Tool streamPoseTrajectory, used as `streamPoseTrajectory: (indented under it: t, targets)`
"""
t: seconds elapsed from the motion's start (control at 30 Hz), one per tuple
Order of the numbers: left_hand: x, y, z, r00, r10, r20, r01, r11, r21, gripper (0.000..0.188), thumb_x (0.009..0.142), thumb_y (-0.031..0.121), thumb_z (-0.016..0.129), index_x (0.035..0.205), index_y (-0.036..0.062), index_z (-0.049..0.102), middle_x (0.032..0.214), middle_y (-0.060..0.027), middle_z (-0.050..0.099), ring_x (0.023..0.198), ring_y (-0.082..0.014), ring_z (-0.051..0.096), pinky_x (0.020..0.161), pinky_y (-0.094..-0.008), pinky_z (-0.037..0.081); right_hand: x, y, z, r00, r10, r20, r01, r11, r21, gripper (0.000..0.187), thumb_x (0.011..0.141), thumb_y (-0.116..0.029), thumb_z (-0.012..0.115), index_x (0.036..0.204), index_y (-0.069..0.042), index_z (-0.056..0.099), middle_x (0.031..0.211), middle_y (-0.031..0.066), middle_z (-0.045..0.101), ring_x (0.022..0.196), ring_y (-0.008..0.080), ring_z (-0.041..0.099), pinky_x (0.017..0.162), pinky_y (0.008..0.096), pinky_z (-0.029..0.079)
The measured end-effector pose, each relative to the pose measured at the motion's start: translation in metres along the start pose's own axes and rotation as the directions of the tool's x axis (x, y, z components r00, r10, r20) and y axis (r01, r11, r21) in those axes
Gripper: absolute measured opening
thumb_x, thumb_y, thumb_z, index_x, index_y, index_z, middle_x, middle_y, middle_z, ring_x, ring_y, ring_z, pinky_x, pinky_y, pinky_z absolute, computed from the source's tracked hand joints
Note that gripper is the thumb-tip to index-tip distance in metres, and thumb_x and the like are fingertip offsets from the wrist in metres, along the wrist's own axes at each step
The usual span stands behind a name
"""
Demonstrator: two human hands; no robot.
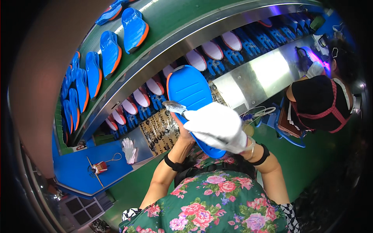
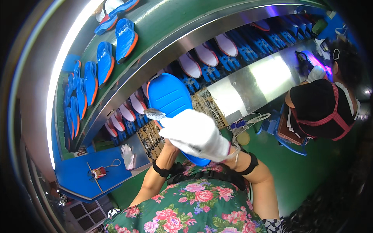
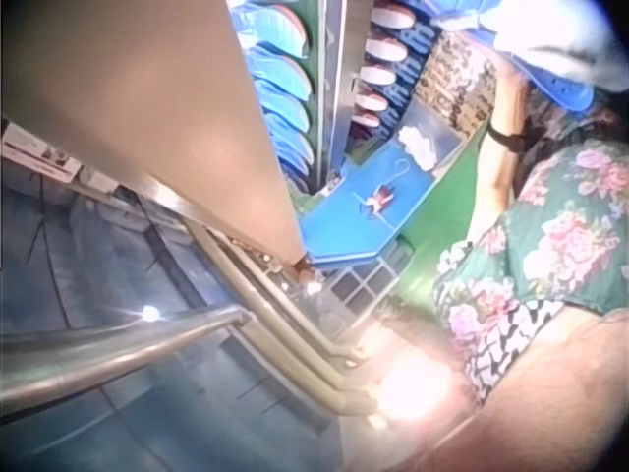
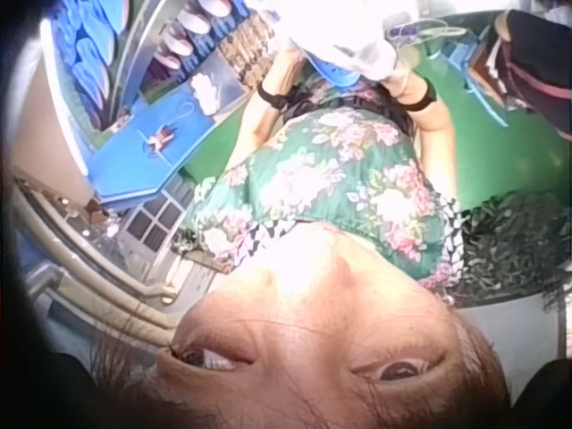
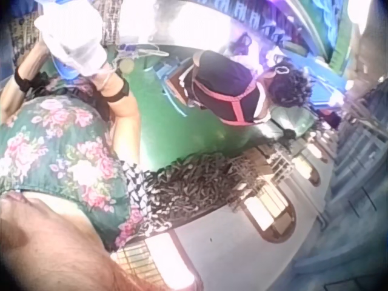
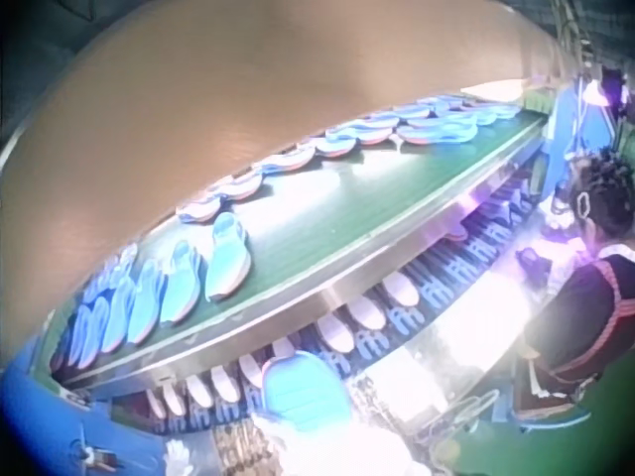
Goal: Applying glue to blue shoe soles with a brush at a manufacturing conveyor line.
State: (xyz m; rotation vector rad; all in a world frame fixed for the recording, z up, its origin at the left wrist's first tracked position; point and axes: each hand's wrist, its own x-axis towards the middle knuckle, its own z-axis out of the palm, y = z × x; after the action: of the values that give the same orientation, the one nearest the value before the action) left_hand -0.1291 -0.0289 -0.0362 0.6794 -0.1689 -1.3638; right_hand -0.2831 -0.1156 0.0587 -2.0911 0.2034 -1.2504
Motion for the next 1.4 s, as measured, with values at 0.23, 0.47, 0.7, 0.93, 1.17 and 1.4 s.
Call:
streamPoseTrajectory:
  t: [0.23,0.47,0.7,0.93,1.17,1.4]
  targets:
    - [0.012,-0.001,-0.023,0.999,0.037,-0.014,-0.036,0.993,0.114,0.106,0.099,0.094,0.03,0.169,0.0145,0.037,0.161,-0.0094,0.054,0.143,-0.0286,0.055,0.123,-0.0493,0.045,-0.005,0.014,-0.012,0.998,-0.064,-0.012,0.06,0.982,-0.181,0.038,0.085,-0.004,0.081,0.123,-0.007,0.083,0.122,0.0163,0.081,0.106,0.0326,0.076,0.092,0.0424,0.061]
    - [0.018,-0.003,-0.031,0.973,0.17,-0.153,-0.127,0.958,0.259,0.11,0.097,0.095,0.034,0.171,0.0143,0.032,0.162,-0.0102,0.051,0.143,-0.0303,0.053,0.122,-0.052,0.045,-0.023,0.013,-0.01,0.974,0.135,-0.181,-0.12,0.989,0.089,0.032,0.084,-0.005,0.082,0.116,-0.008,0.084,0.115,0.0134,0.082,0.101,0.0323,0.078,0.086,0.0424,0.063]
    - [0.03,0.004,-0.022,0.948,-0.083,0.307,0.121,0.987,-0.108,0.13,0.082,0.107,0.037,0.159,0.0019,0.044,0.134,-0.0262,0.068,0.112,-0.0405,0.072,0.099,-0.0553,0.062,-0.021,0.009,-0.018,0.996,-0.094,0.004,0.093,0.991,0.093,0.03,0.088,-0.007,0.082,0.118,-0.01,0.083,0.116,0.0114,0.082,0.097,0.0298,0.079,0.083,0.0411,0.063]
    - [0.024,0.013,-0.002,0.943,-0.207,0.259,0.213,0.977,0.006,0.133,0.073,0.111,0.046,0.143,-0.0018,0.054,0.115,-0.0263,0.071,0.097,-0.0352,0.075,0.081,-0.0465,0.066,-0.038,0.01,-0.013,0.997,-0.056,0.058,0.056,0.998,-0.007,0.034,0.085,-0.006,0.084,0.118,-0.011,0.085,0.119,0.0113,0.083,0.101,0.0283,0.079,0.086,0.0402,0.063]
    - [0.031,0.021,-0.003,0.942,-0.191,0.276,0.211,0.976,-0.045,0.138,0.063,0.114,0.051,0.127,-0.0076,0.057,0.112,-0.0259,0.07,0.095,-0.0377,0.074,0.082,-0.0523,0.067,-0.046,0.005,-0.019,0.998,0.064,0.009,-0.064,0.997,0.047,0.03,0.088,-0.006,0.081,0.118,-0.008,0.083,0.116,0.0119,0.082,0.097,0.0311,0.078,0.088,0.0431,0.062]
    - [0.042,0.027,-0.01,0.914,-0.172,0.369,0.223,0.97,-0.1,0.141,0.058,0.116,0.049,0.124,-0.0076,0.058,0.107,-0.0224,0.068,0.1,-0.0341,0.067,0.083,-0.0565,0.065,-0.053,0.003,-0.012,0.996,0.086,-0.015,-0.079,0.959,0.273,0.029,0.08,-0.005,0.089,0.108,-0.011,0.087,0.114,0.01,0.083,0.096,0.0265,0.079,0.081,0.039,0.062]
